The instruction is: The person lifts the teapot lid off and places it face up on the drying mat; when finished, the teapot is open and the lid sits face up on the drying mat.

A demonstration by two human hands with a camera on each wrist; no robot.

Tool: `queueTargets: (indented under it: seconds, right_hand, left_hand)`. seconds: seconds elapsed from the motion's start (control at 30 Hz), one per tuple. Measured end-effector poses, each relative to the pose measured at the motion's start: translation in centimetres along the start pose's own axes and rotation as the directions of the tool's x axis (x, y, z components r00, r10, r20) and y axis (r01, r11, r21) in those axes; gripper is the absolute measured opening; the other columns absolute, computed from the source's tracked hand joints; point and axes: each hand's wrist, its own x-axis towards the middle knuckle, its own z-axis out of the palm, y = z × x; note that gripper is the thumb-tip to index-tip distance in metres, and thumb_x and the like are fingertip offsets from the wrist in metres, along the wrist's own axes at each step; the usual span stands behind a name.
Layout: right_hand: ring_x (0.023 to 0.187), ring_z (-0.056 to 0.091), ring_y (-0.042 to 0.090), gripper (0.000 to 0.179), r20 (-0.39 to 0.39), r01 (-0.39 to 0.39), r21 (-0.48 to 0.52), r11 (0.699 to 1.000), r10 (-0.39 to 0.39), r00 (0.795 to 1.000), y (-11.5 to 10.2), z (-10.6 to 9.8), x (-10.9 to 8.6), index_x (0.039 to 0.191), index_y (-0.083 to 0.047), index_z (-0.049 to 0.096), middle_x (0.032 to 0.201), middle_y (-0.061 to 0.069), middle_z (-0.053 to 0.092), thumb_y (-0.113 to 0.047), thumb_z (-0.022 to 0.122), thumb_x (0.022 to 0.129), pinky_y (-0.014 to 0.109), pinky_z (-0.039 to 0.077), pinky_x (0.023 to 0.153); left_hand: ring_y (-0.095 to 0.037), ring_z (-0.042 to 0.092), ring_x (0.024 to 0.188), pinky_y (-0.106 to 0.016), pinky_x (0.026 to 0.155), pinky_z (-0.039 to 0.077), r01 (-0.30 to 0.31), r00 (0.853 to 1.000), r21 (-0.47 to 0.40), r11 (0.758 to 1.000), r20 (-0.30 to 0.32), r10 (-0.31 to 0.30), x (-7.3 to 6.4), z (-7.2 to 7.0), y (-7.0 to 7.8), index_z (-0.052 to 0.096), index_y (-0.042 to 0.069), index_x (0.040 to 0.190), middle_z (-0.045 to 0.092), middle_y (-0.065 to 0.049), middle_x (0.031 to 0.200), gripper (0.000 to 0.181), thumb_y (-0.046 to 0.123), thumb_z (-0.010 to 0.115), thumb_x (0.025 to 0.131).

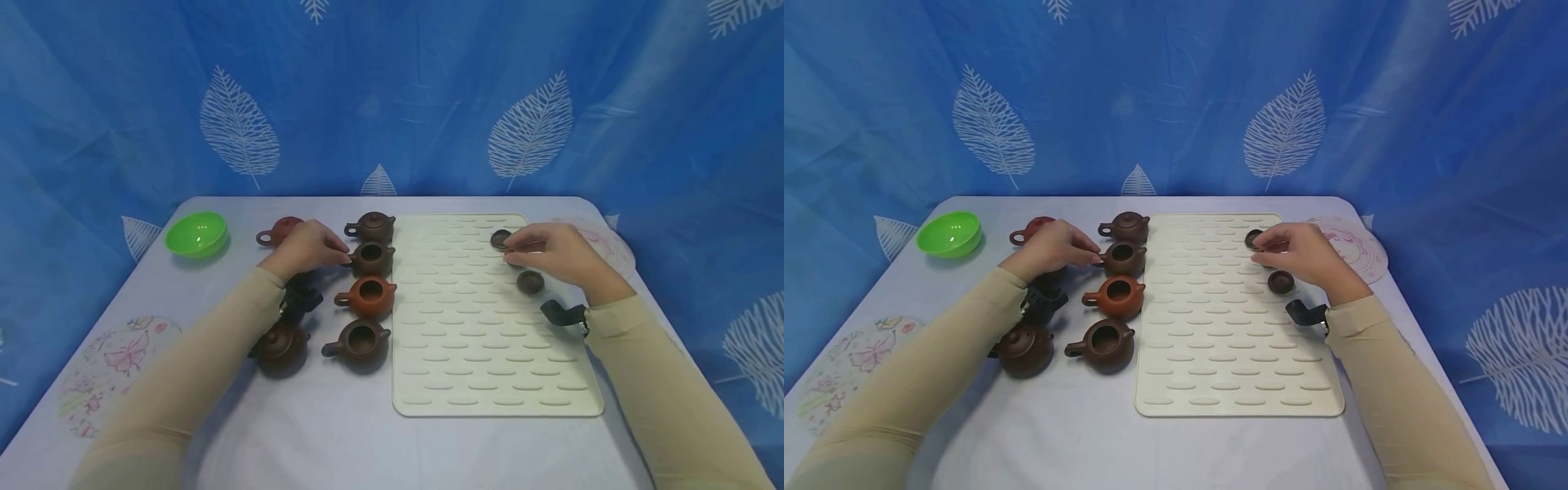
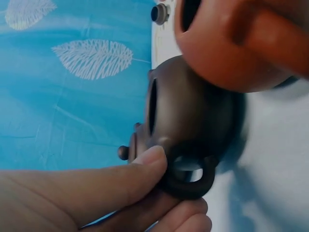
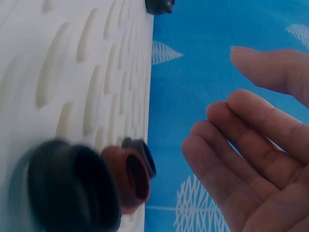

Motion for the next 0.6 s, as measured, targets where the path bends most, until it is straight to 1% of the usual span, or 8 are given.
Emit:
queueTargets:
  seconds: [0.13,0.23,0.27,0.33,0.43,0.53,0.6]
  right_hand:
    - [0.106,0.072,0.032,0.038,0.03,-0.017,0.005,1.0,0.017,0.999,-0.8,0.4,0.9,0.122,0.001,0.075,0.115,0.016,0.074,-0.024,0.083,0.095,0.023,0.055,0.082]
    - [0.108,0.071,0.031,0.037,0.051,-0.033,0.01,0.999,0.032,0.998,-1.4,0.7,1.7,0.123,0.0,0.075,0.117,0.016,0.074,-0.025,0.082,0.096,0.026,0.057,0.081]
    - [0.107,0.071,0.029,0.036,0.055,-0.028,0.006,1.0,0.028,0.998,-1.5,0.9,1.9,0.122,-0.001,0.076,0.116,0.015,0.074,-0.025,0.082,0.096,0.029,0.057,0.083]
    - [0.106,0.071,0.028,0.035,0.068,-0.024,0.003,1.0,0.024,0.997,-1.8,1.2,2.6,0.122,-0.002,0.076,0.115,0.013,0.075,-0.025,0.082,0.096,0.036,0.057,0.086]
    - [0.105,0.071,0.027,0.034,0.086,-0.014,0.006,1.0,0.013,0.996,-2.3,1.7,3.6,0.121,-0.002,0.076,0.115,0.011,0.075,-0.025,0.081,0.097,0.044,0.056,0.092]
    - [0.105,0.07,0.027,0.03,0.099,-0.008,0.026,1.0,0.005,0.995,-3.0,2.3,4.7,0.12,-0.003,0.077,0.113,0.008,0.075,-0.021,0.081,0.096,0.049,0.054,0.096]
    - [0.106,0.07,0.028,0.029,0.104,0.004,0.032,0.999,-0.007,0.995,-3.4,2.7,5.6,0.119,-0.003,0.077,0.111,0.007,0.075,-0.02,0.081,0.096,0.049,0.053,0.098]
  left_hand:
    - [-0.024,0.072,0.096,-0.045,0.091,0.056,-0.028,1.0,-0.014,1.0,-0.007,0.028,0.1,-1.0,0.3,0.082,0.008,0.113,0.077,-0.007,0.103,0.021,0.021,0.08,0.096]
    - [-0.025,0.073,0.098,-0.048,0.095,0.055,-0.039,0.998,-0.015,0.999,-0.043,0.038,0.3,-1.6,0.6,0.081,0.008,0.116,0.077,-0.008,0.107,0.024,0.022,0.08,0.097]
    - [-0.025,0.072,0.099,-0.048,0.095,0.055,-0.038,0.997,-0.019,0.999,-0.06,0.037,0.4,-1.7,0.6,0.081,0.008,0.116,0.076,-0.008,0.108,0.024,0.023,0.08,0.097]
    - [-0.027,0.071,0.101,-0.048,0.095,0.055,-0.035,0.995,-0.029,0.999,-0.095,0.032,0.6,-1.9,0.7,0.081,0.009,0.116,0.076,-0.009,0.11,0.023,0.022,0.08,0.097]
    - [-0.027,0.068,0.102,-0.047,0.094,0.056,-0.063,0.988,-0.031,0.998,-0.14,0.058,0.8,-1.8,0.8,0.082,0.009,0.115,0.076,-0.008,0.109,0.02,0.02,0.08,0.098]
    - [-0.027,0.067,0.104,-0.047,0.095,0.055,-0.081,0.983,-0.035,0.996,-0.168,0.074,1.0,-1.8,1.0,0.081,0.009,0.116,0.076,-0.008,0.109,0.021,0.019,0.08,0.098]
    - [-0.027,0.067,0.106,-0.048,0.096,0.054,-0.093,0.979,-0.043,0.995,-0.184,0.084,1.2,-1.8,1.1,0.081,0.007,0.117,0.076,-0.008,0.11,0.022,0.018,0.08,0.097]
